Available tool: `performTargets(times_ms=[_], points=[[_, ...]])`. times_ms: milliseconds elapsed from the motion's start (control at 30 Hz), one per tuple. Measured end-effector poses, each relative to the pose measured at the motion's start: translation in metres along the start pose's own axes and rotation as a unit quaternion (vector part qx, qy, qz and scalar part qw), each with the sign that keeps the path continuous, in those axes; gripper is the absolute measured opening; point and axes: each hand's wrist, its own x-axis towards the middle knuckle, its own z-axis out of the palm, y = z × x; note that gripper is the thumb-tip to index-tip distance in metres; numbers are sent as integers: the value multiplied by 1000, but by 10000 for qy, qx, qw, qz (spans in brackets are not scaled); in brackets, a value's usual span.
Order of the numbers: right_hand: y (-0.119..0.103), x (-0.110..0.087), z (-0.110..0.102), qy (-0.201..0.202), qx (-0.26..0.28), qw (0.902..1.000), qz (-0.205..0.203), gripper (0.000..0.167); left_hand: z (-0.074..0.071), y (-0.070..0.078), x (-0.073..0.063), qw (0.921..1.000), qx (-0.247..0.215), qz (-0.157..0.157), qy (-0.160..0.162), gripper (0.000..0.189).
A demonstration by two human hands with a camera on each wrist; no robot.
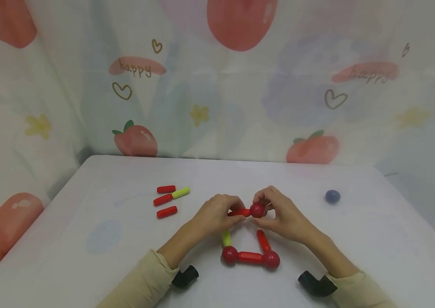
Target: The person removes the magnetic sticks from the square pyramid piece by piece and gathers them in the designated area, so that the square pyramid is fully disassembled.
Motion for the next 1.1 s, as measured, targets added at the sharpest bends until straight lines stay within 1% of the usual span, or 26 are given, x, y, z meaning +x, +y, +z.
performTargets(times_ms=[67,167,233,300,467,600,700,800,867,1000,1100], points=[[1,0,-1,97,-108,9999,41,47,0,1,0,10000,24,-16,-14,16],[5,-1,-6,347,-359,9986,199,47,0,2,-1,9998,114,-153,-37,17],[9,-3,-12,510,-510,9967,362,48,0,2,-1,9995,189,-236,-20,17],[13,-5,-18,618,-553,9950,565,49,0,1,-2,9994,210,-264,11,17],[23,-15,-38,677,-570,9910,1004,47,-1,0,-5,9998,101,-183,57,17],[32,-30,-60,702,-651,9864,1335,48,-3,-1,-7,9998,-1,-155,107,18],[41,-46,-77,682,-709,9796,1755,51,-5,-2,-7,9999,-35,-119,119,19],[52,-62,-92,639,-792,9700,2208,56,-6,-1,-6,9999,-5,-59,113,19],[60,-71,-100,610,-843,9648,2417,57,-6,-1,-5,9999,21,-35,112,19],[74,-85,-108,508,-902,9549,2783,58,-7,-1,-5,9999,46,-31,96,19],[80,-92,-111,492,-946,9498,2943,60,-7,0,-6,10000,44,-17,86,19]])
